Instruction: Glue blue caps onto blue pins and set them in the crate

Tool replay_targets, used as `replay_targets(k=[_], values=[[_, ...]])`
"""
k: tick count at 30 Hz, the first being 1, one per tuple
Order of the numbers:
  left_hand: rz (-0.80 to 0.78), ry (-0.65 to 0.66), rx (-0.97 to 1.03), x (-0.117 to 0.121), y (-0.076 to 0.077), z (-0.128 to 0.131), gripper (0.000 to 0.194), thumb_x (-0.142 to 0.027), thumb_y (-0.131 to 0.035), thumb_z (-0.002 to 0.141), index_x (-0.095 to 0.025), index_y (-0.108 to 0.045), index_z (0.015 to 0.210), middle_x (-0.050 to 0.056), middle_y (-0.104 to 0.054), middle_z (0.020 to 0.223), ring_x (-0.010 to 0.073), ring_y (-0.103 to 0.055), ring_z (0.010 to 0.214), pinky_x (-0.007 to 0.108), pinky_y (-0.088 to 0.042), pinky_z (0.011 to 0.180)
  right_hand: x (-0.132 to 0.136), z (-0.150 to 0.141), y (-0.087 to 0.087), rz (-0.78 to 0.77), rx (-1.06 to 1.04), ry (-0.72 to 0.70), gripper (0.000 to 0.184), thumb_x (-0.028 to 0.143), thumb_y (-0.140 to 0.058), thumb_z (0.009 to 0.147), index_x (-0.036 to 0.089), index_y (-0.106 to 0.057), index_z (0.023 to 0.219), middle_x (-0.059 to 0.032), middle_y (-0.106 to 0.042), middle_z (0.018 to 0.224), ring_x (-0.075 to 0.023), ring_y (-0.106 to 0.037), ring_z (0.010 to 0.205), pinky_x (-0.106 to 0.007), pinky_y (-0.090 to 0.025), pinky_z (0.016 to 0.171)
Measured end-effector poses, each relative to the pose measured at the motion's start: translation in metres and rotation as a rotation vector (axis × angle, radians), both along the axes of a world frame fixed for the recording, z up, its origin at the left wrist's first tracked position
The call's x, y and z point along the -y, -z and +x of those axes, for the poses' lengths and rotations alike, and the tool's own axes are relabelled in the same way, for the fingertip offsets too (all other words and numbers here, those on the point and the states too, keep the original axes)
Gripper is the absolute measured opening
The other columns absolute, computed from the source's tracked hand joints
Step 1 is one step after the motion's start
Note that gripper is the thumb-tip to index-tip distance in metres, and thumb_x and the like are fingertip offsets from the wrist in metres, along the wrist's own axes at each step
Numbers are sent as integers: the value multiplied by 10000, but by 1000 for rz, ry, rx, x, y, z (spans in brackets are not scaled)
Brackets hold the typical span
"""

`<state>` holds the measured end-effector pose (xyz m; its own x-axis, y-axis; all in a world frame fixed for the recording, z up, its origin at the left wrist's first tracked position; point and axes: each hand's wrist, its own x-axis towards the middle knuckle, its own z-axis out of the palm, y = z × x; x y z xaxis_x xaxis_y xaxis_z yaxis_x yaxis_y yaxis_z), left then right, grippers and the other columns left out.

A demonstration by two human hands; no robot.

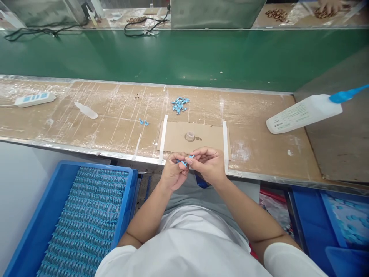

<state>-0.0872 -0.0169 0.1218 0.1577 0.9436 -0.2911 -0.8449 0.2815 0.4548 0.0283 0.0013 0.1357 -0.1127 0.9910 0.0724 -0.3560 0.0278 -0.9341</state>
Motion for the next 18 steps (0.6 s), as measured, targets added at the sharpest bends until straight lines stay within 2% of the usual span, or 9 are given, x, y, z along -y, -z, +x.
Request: replay_targets(k=[3, 7, 13, 18], values=[[55, 22, 27, 1, -4, 0, 353, -260, -943, 446, -187, -621, 571, -68, -507, 536, 5, -437, 422, 88, -318, 354, 2, -2, -5, -26, -27, -13, 185, 273, -862, 640, 203, -727, 746, -11, -727, 622, -167, -680, 482, -250, -598, 453], [64, 25, 44, 2, -9, 0, 364, -240, -944, 438, -180, -603, 549, -60, -526, 544, 11, -437, 421, 89, -295, 327, 3, -2, -13, -47, -25, -37, 201, 267, -872, 621, 193, -715, 724, -9, -720, 608, -163, -677, 473, -235, -588, 442], [15, 15, 49, -1, -10, 1, 299, -226, -934, 469, -189, -667, 600, -60, -587, 587, -7, -501, 462, 41, -390, 392, -2, 3, -15, -112, -5, -19, 231, 282, -865, 647, 195, -726, 811, 0, -716, 617, -157, -688, 514, -233, -591, 492], [-9, -29, 14, 0, -8, 2, 281, -247, -926, 478, -193, -704, 641, -49, -646, 643, -2, -566, 510, 34, -444, 437, -4, 6, -18, -112, 12, 18, 277, 275, -887, 605, 191, -722, 811, -7, -724, 641, -166, -698, 542, -251, -600, 517]])
